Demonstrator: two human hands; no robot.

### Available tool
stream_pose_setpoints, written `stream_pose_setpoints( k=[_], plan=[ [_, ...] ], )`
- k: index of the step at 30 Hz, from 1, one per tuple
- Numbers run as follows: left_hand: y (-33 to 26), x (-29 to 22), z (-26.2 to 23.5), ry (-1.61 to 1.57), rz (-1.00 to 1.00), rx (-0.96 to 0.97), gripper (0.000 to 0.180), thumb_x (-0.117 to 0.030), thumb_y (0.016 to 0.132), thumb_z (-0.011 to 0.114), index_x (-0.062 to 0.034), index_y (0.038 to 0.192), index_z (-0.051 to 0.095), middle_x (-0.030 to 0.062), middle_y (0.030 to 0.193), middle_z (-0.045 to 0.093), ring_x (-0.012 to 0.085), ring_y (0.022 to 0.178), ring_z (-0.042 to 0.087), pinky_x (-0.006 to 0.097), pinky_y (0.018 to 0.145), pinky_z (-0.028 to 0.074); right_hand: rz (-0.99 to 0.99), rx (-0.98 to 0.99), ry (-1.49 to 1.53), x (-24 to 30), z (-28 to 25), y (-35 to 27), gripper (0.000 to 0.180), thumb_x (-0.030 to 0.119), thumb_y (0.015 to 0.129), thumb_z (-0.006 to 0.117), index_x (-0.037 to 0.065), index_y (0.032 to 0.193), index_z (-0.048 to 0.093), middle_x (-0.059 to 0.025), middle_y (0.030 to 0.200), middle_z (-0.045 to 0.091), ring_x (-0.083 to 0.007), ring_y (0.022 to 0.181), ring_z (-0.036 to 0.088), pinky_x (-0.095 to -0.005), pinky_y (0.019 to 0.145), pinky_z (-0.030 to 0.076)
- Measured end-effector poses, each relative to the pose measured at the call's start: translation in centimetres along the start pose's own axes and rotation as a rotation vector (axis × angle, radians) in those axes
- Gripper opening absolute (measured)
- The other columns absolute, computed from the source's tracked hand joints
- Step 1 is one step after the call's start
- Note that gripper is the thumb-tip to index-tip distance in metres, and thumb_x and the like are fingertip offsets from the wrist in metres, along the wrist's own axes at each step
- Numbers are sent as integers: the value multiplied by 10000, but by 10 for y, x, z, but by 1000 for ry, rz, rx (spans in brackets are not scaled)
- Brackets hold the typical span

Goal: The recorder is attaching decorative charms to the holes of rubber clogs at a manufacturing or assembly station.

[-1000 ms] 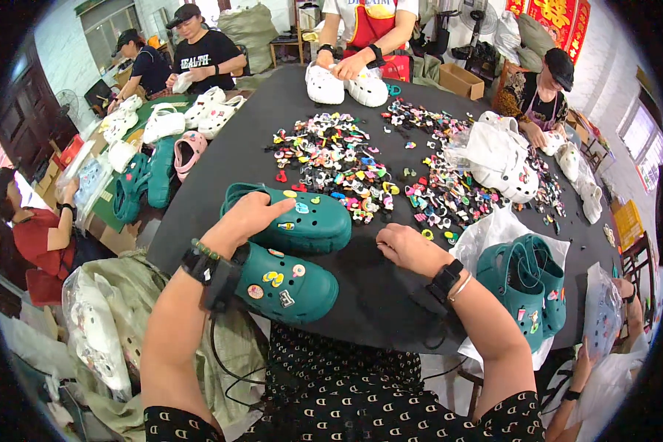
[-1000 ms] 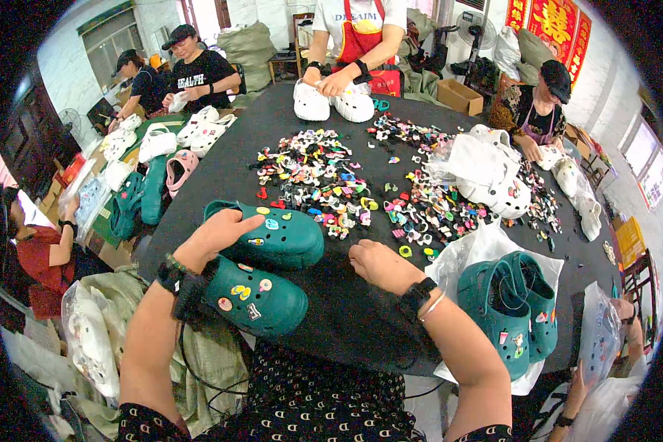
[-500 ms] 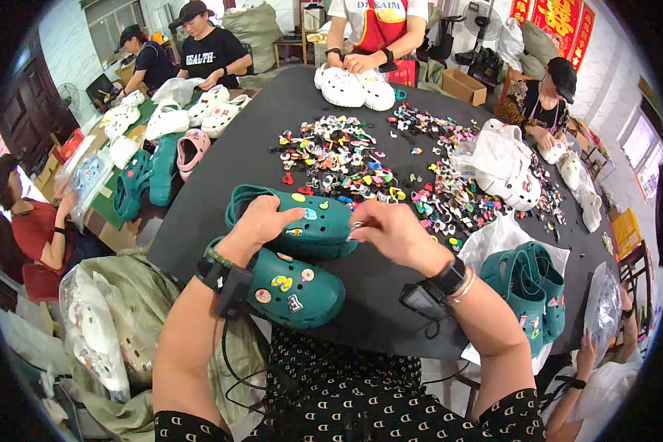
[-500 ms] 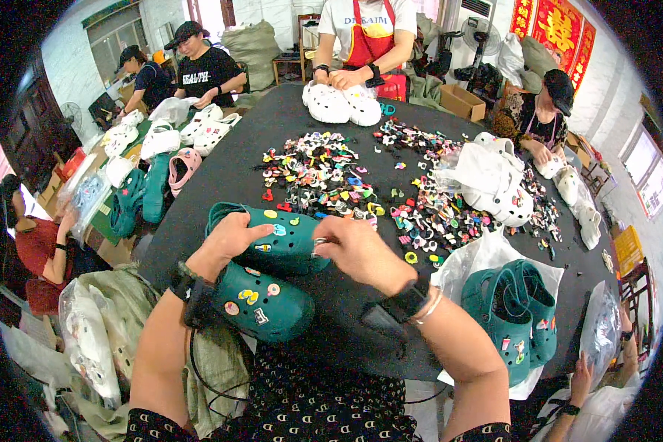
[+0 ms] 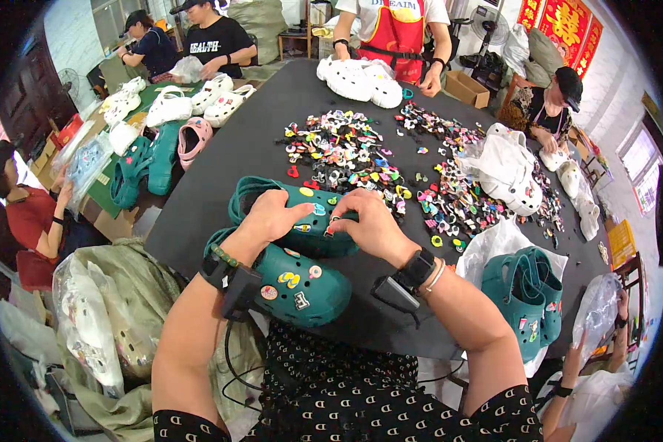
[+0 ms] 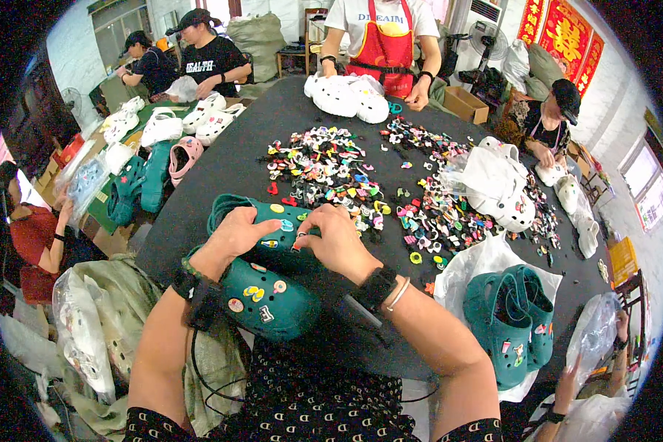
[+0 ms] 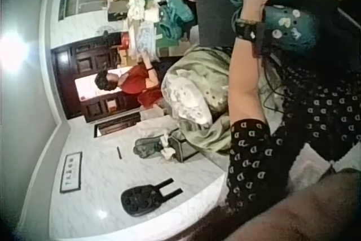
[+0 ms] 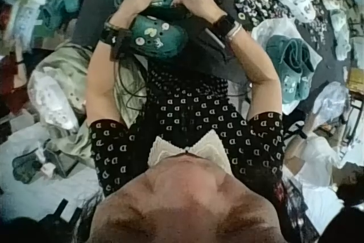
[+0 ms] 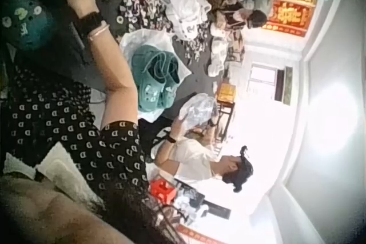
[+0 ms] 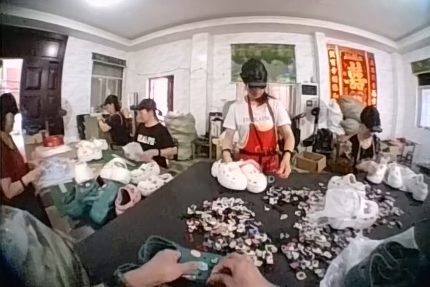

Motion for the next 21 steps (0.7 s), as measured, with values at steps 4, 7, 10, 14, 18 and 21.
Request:
stream_pose_setpoints(
  k=[4, 7, 10, 14, 18, 21],
  plan=[
    [2, 9, 4, -22, 31, -27, 526, -414, 803, 754, 89, 742, 616, 198, 673, 599, 205, 639, 577, 396, 615, 460, 48, 35, 26, 2, 1, 4, 168, 194, 716, 816, 112, 828, 722, -114, 991, 632, -343, 1025, 531, -427, 892, 439],
    [1, 8, 5, -41, 0, 20, 610, -487, 760, 743, 113, 785, 636, 304, 828, 630, 405, 799, 644, 461, 739, 489, 68, 100, -87, 2, 3, 6, 230, 226, 712, 829, 118, 868, 699, -117, 1077, 610, -355, 1089, 512, -441, 923, 432],
    [-1, 5, 4, -34, 20, 1, 588, -471, 765, 743, 106, 768, 626, 297, 814, 625, 401, 774, 636, 463, 725, 482, 100, 152, -188, -11, 7, 16, 544, 353, 660, 884, 130, 1056, 584, -138, 1180, 563, -361, 1179, 488, -448, 986, 417],
    [-8, -3, 0, -17, 45, -45, 524, -420, 800, 758, 74, 731, 597, 200, 682, 583, 215, 635, 547, 409, 616, 441, 265, 325, -29, -28, 8, 26, 826, 361, 637, 904, 53, 1253, 447, -239, 1230, 546, -405, 1154, 542, -455, 977, 452],
    [-7, 0, 3, -116, 14, -11, 533, -413, 767, 767, 94, 747, 606, 263, 743, 613, 357, 695, 616, 446, 667, 470, 295, 386, -47, -23, 14, 30, 843, 256, 711, 853, 46, 1354, 351, -242, 1265, 517, -358, 1228, 510, -424, 1021, 439],
    [-6, -2, -2, -64, 36, -29, 513, -393, 768, 771, 93, 751, 605, 249, 721, 606, 335, 676, 612, 438, 650, 468, 334, 378, -172, -6, 13, 33, 852, 253, 699, 857, 67, 1357, 349, -263, 1273, 501, -384, 1241, 492, -440, 1023, 436]
  ],
)
Point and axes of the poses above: each hand's wrist, its own y-axis towards the middle knuckle, its own z-axis out of the palm, x = y × z, the point moved 5 cm from there along y, towards the middle knuckle
